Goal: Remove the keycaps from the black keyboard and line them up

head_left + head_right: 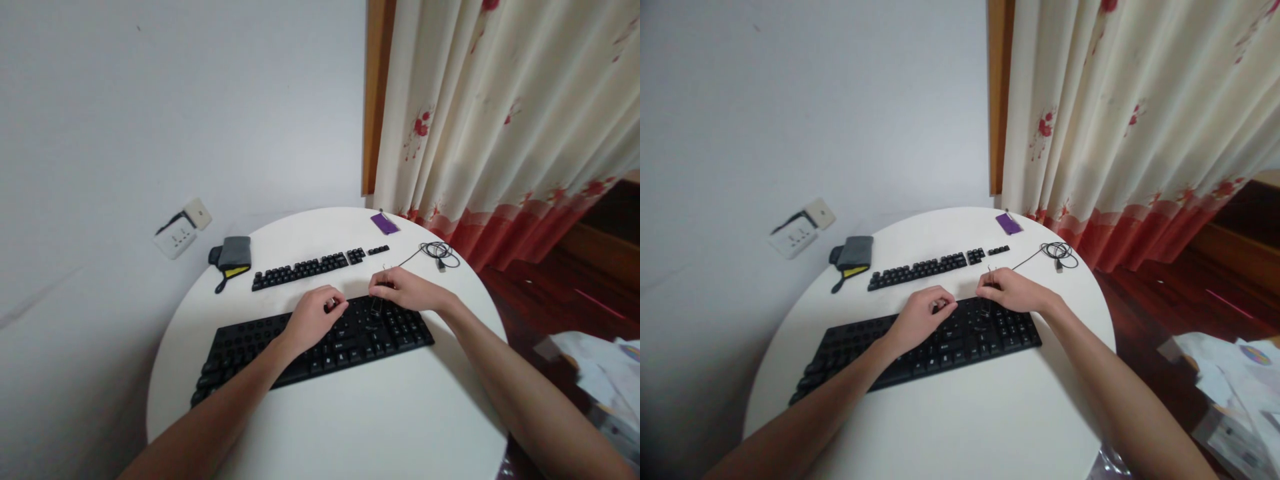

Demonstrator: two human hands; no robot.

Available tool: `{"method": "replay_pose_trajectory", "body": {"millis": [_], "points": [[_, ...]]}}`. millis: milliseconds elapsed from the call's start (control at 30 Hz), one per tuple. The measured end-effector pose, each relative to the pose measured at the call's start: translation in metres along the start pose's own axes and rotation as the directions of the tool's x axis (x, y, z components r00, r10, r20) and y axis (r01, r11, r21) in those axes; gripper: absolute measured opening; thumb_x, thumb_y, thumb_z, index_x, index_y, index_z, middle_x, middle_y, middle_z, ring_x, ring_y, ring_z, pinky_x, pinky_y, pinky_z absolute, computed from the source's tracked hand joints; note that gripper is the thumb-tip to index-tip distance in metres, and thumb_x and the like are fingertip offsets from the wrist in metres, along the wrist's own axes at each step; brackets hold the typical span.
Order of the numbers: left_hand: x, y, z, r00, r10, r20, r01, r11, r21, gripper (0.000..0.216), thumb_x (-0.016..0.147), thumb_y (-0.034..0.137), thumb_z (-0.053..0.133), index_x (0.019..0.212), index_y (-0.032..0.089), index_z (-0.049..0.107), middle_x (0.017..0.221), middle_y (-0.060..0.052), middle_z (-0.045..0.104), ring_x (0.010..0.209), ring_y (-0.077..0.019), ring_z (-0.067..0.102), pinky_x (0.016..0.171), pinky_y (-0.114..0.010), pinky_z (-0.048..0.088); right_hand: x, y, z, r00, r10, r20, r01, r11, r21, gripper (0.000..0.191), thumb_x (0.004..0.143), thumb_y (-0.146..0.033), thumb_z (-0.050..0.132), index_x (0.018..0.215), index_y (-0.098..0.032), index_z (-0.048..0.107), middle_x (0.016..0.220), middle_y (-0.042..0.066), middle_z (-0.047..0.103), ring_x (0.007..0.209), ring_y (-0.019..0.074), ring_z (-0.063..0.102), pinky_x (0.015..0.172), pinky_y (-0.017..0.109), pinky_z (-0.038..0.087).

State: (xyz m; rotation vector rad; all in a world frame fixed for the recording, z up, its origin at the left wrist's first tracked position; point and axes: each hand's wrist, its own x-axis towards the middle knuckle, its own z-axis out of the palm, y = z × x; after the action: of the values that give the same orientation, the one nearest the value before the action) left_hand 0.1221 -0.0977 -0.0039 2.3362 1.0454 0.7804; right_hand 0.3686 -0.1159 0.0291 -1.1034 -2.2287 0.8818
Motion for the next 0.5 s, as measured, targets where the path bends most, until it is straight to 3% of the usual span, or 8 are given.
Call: {"method": "replay_pose_trajectory", "body": {"millis": [500], "points": [[-0.0003,-0.0012,0.0012,1.000,0.005,0.003,-0.005,1.000,0.013,0.011,0.085,0.025,0.060,0.080,0.020,0.068,0.075,-0.001,0.066,0.067,-0.0145,0.058,0.063,-0.025,0.044,-0.0037,0.0000,0.0031,0.993,-0.029,0.116,0.026,0.999,0.025,0.034,0.088,-0.044,0.056,0.085,-0.015,0.073,0.077,0.002,0.071,0.069,0.0153,0.060,0.066,0.025,0.047]]}}
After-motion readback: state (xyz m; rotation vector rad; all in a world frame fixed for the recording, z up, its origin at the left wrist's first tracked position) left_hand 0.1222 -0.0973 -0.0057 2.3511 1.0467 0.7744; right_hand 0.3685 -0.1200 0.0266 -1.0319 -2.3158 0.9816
